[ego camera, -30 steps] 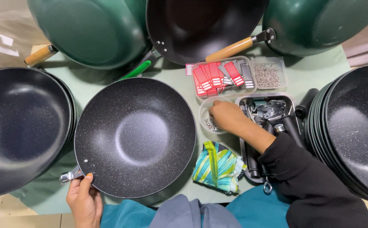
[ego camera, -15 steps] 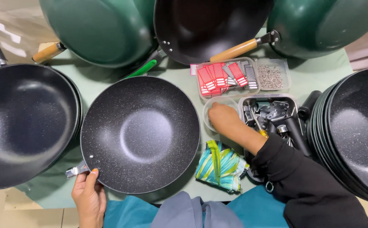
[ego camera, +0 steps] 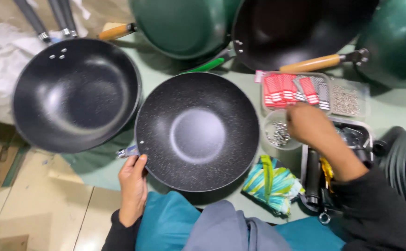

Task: Attaching a metal handle bracket to a wok using small screws

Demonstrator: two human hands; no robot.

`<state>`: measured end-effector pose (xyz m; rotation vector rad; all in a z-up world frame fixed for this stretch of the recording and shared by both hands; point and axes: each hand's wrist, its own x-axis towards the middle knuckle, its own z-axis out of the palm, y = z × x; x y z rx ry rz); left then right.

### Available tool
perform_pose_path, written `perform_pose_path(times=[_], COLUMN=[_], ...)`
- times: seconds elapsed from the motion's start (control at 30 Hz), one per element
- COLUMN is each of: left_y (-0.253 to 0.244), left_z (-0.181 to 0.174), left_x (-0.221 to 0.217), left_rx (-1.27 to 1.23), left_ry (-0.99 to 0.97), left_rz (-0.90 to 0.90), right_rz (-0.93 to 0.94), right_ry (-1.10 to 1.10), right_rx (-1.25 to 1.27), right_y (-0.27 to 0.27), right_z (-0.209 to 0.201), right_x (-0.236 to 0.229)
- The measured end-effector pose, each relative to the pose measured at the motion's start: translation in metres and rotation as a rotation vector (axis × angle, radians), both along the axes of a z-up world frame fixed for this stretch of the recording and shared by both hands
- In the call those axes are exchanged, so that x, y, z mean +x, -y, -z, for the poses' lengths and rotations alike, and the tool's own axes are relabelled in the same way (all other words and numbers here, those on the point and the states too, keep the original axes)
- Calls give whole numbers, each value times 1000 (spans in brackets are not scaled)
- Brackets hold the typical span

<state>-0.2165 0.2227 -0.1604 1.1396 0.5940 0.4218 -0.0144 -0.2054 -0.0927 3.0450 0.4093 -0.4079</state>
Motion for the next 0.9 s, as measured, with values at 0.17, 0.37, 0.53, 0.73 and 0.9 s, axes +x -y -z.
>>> perform_pose_path(times=[0.17,0.37,0.53,0.73,0.9], left_y=[1,2,2,-2,7], left_z=[-11,-3,-9,-12,-34], left_x=[3,13,8,-8,-11], left_rx=[-11,53,19,101,313], left_ry=[-43,-62,-63,-64,-17], left_rz=[-14,-50,-80,-173,-154], right_rz=[-100,-457,-584,-453,-399], right_ry=[6,-173,-354,-405,-451], right_rx=[132,506,795,1074,1203], right_y=[-45,-149,-231,-296,-321], right_z=[-81,-102,-47,27,36], right_x=[-25,-49,-60,-67,-77])
